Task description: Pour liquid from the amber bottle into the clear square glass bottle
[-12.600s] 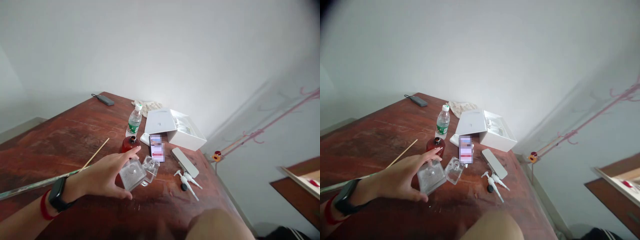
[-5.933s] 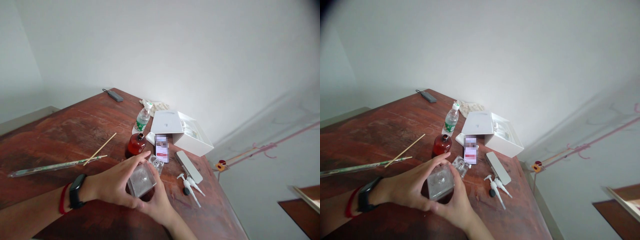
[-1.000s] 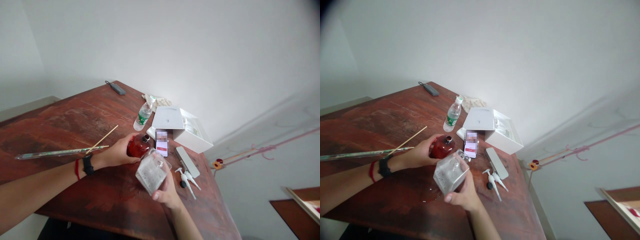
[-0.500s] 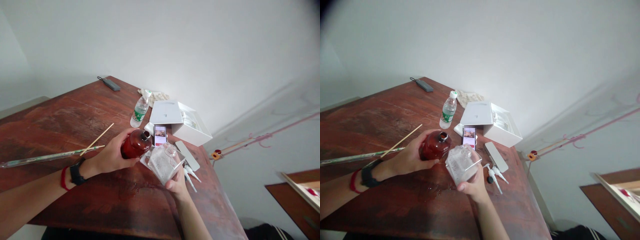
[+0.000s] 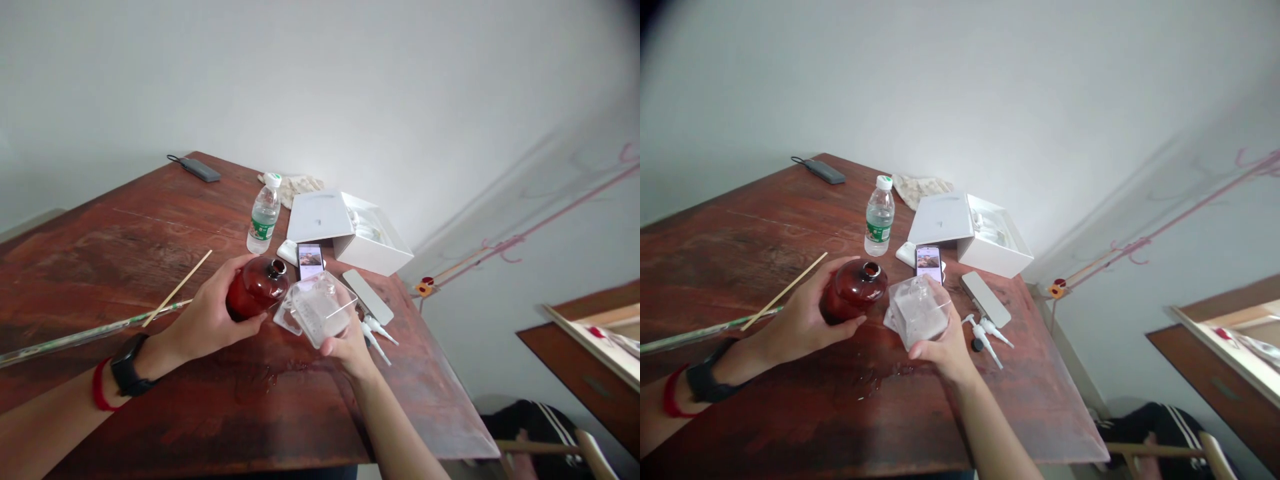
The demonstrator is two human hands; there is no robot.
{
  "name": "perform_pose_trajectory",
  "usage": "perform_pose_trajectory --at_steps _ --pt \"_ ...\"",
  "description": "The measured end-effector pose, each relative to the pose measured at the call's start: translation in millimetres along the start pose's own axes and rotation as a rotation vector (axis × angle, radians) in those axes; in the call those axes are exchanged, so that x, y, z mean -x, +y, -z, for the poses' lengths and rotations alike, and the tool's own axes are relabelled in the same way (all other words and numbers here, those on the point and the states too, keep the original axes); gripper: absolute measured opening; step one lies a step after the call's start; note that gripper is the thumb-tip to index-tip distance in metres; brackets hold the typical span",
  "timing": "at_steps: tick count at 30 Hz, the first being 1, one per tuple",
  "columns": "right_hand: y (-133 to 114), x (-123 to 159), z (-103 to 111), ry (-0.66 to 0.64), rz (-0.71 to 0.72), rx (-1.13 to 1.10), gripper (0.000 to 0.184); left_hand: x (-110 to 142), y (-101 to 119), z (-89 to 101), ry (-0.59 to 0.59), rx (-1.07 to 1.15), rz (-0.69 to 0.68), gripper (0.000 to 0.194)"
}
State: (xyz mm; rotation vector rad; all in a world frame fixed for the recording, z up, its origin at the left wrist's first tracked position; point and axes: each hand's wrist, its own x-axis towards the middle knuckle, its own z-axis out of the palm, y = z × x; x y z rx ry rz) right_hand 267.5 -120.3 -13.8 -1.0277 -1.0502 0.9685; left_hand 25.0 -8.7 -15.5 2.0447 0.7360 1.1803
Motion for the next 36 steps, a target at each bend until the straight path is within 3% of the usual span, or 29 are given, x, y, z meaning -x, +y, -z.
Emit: perform_pose_trajectory --at_steps 9,15,21,28,36 --pt "1 -1 0 0.030 -0.010 -0.033 0.125 10 2 -0.6 -0.054 -0.040 -0.049 0.083" --pt "7 -4 4 -0.056 0.002 -0.075 0.109 9 10 -2.2 -0.092 -0.011 -0.044 0.075" --pt "13 -5 6 -0.037 0.026 -0.132 0.100 4 15 -0.1 -0.128 0.196 0.077 0.068" --pt "10 -6 3 -0.003 0.001 -0.184 0.092 2 4 -3.1 -0.172 0.522 0.308 0.065" --pt "9 -9 -1 -0.089 -0.030 -0.335 0.093 -1 -7 -9.5 -0.101 0.519 0.340 0.082"
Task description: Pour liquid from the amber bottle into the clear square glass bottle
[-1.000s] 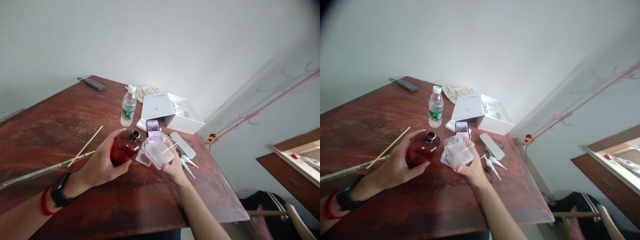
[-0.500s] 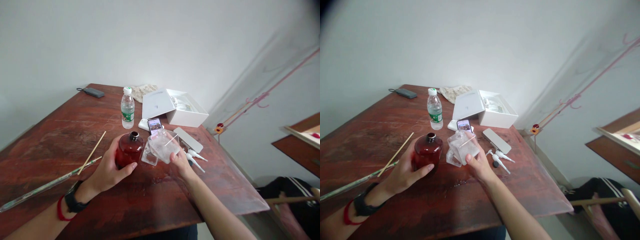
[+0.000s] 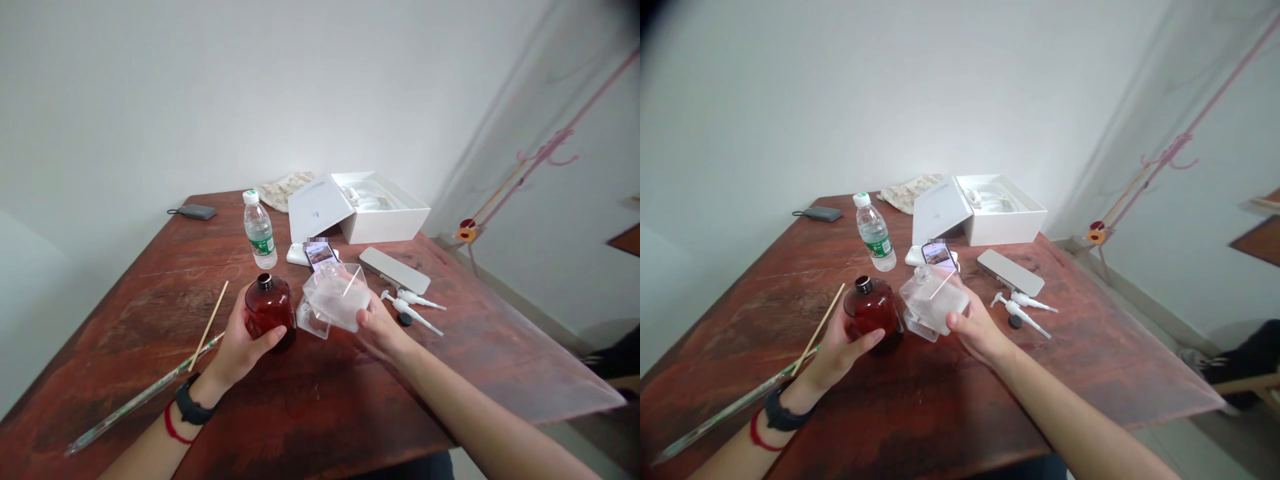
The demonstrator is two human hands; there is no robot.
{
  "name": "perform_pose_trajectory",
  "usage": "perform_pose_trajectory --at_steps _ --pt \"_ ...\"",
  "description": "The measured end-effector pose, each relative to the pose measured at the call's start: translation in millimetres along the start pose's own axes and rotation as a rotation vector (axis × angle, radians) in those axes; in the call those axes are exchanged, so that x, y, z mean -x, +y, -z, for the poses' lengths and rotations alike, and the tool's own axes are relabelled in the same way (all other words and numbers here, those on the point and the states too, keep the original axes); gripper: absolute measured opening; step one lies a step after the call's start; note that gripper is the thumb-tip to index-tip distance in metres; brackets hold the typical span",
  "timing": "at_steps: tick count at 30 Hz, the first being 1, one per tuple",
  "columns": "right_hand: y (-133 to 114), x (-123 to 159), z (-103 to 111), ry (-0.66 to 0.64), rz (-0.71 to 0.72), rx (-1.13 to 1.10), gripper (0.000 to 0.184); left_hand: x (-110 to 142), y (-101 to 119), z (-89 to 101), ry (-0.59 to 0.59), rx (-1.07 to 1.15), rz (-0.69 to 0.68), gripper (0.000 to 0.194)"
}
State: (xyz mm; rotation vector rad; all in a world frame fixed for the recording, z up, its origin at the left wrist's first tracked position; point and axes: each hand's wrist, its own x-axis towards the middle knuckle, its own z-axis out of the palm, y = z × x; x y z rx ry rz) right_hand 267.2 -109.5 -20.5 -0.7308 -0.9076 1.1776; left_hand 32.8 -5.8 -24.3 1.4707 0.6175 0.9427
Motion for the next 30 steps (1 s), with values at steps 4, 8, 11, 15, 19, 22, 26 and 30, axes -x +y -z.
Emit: perform_pose_trajectory --at_steps 4,8,11,15,19,22,26,30 --pt "1 -1 1 -0.069 -0.031 -0.091 0.089 -1 -4 1.0 -0.009 -0.015 -0.009 0.084" --pt "2 -2 2 -0.122 -0.075 -0.117 0.096 -1 -13 2.1 -0.011 -0.060 -0.031 0.082" --pt "2 -2 1 -0.130 -0.089 -0.122 0.096 -2 -19 3.2 0.000 -0.090 -0.059 0.082" --pt "1 -3 2 -0.149 -0.101 -0.139 0.091 -3 -20 6.3 -0.015 -0.139 -0.054 0.083" --pt "1 -3 4 -0.153 -0.094 -0.138 0.090 -2 -22 6.9 0.012 -0.172 -0.046 0.084" --pt "3 -2 5 -0.142 -0.098 -0.148 0.094 0 -24 2.9 0.063 -0.157 -0.059 0.082" --pt "5 -2 6 -0.123 -0.112 -0.165 0.102 3 -24 -1.9 0.096 -0.173 -0.068 0.077" --pt "4 -1 5 -0.131 -0.106 -0.154 0.099 3 -23 -1.1 0.096 -0.198 -0.079 0.073"
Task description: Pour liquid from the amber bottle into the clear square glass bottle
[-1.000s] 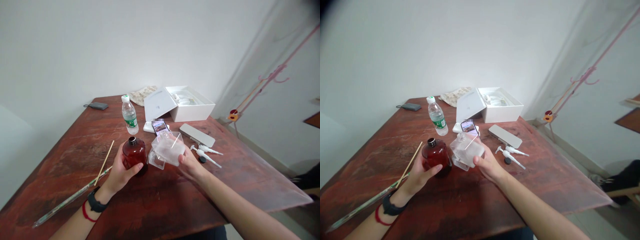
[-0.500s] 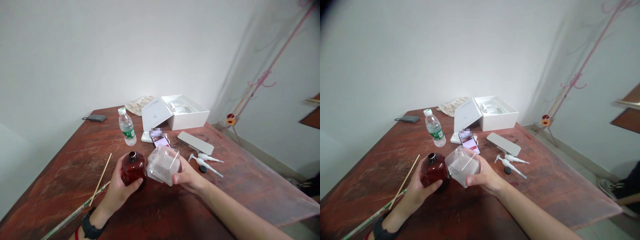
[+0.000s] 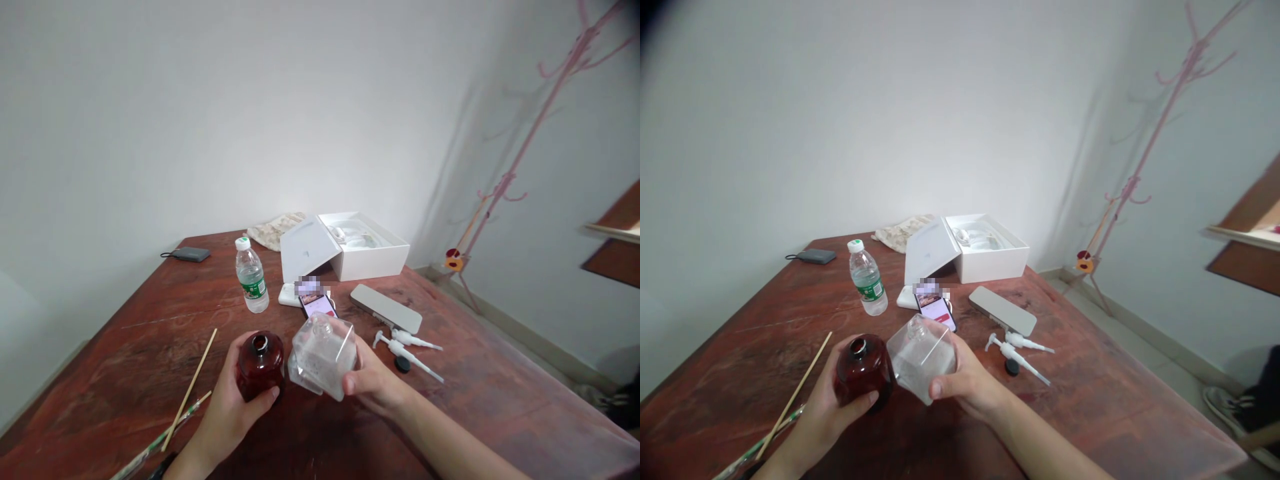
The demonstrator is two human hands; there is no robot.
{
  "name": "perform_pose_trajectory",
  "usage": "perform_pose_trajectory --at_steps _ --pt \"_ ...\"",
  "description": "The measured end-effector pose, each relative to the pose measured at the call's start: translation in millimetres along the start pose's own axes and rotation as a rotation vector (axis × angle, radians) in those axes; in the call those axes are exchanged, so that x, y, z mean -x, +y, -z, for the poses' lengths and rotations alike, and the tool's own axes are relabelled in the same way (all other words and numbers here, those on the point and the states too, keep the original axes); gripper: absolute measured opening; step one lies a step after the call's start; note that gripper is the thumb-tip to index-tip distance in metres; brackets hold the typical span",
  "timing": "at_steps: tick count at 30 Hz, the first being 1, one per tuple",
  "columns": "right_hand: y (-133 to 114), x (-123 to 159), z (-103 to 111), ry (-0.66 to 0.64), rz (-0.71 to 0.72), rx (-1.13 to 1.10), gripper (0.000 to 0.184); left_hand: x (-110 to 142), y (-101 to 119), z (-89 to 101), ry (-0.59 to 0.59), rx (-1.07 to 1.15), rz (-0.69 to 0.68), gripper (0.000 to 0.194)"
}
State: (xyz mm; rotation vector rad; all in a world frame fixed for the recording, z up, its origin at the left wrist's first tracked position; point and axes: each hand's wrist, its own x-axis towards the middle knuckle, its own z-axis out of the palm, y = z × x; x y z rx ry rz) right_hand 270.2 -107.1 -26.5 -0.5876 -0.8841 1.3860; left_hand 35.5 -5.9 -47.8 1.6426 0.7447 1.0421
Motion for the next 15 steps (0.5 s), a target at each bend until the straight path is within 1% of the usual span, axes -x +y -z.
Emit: perform_pose_trajectory --at_steps 4,8,11,15 --pt "1.5 -0.2 1.4 -0.002 0.004 -0.013 0.095 -0.5 -1.4 0.3 0.008 0.002 -0.001 0.074" --pt "3.8 -0.8 2.4 -0.001 -0.007 -0.025 0.102 0.3 -1.8 -1.7 0.008 -0.029 -0.027 0.072" --pt "4.5 -1.2 2.3 -0.003 -0.002 -0.040 0.103 1.5 -2.5 -0.4 0.006 -0.054 -0.044 0.070" --pt "5.3 -0.9 3.6 0.003 -0.009 -0.049 0.105 0.3 -4.2 6.7 -0.076 -0.094 -0.038 0.069"
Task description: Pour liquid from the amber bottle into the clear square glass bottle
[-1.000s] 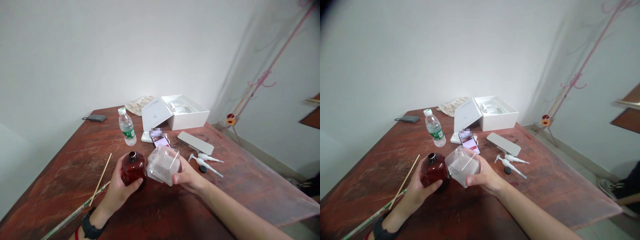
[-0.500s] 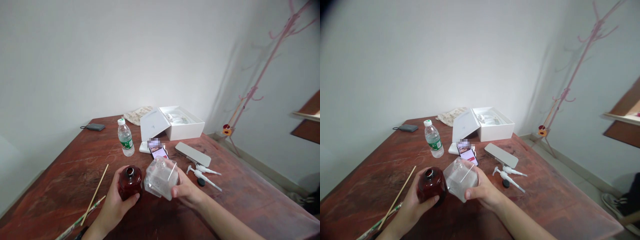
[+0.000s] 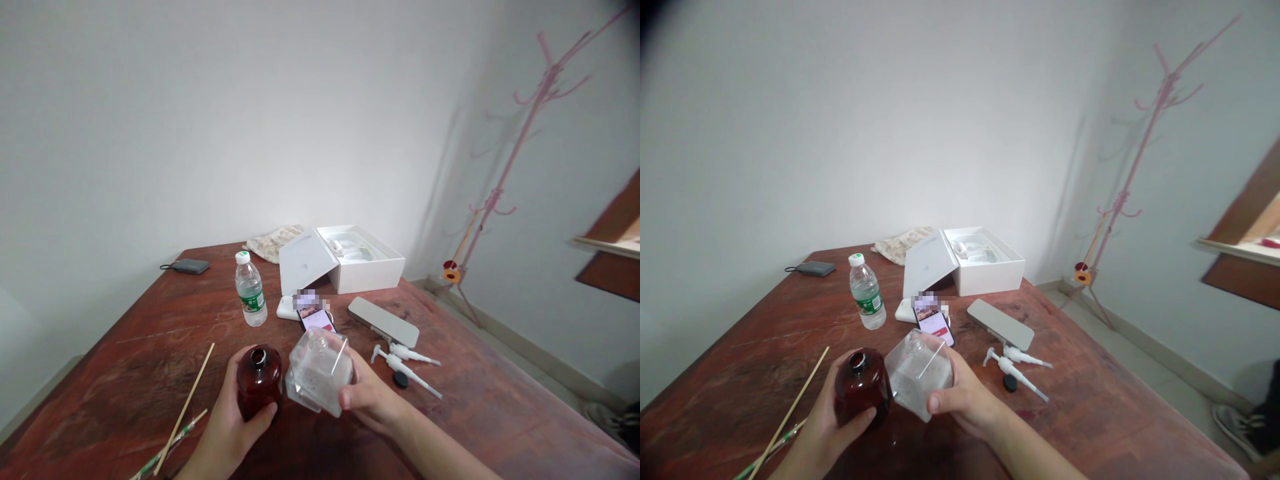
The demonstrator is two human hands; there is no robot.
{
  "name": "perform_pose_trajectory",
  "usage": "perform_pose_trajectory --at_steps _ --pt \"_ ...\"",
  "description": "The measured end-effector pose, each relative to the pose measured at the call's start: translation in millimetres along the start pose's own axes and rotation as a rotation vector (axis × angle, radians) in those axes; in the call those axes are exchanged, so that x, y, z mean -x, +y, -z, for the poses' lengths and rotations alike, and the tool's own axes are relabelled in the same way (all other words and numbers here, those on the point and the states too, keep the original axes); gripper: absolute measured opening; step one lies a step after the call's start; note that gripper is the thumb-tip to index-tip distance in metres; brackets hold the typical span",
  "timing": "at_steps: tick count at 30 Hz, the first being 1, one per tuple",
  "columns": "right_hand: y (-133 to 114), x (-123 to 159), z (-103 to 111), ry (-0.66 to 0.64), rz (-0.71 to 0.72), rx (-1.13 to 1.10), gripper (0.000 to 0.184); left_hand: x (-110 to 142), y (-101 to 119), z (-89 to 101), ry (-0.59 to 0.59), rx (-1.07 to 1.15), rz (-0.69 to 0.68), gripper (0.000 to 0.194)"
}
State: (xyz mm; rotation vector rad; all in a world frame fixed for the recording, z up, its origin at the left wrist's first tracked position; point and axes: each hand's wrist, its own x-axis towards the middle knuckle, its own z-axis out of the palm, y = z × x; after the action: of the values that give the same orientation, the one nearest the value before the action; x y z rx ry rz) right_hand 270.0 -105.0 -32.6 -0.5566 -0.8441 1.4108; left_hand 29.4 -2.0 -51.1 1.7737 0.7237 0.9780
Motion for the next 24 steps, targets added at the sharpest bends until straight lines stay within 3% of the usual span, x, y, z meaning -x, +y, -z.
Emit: perform_pose_trajectory --at_steps 18,24 --pt "1 1 1 -0.005 -0.007 0.018 0.098 -3 -5 0.9 -0.011 -0.046 -0.048 0.072" --pt "2 1 2 0.013 -0.007 0.024 0.101 1 0 -11.0 0.103 -0.020 -0.059 0.068"
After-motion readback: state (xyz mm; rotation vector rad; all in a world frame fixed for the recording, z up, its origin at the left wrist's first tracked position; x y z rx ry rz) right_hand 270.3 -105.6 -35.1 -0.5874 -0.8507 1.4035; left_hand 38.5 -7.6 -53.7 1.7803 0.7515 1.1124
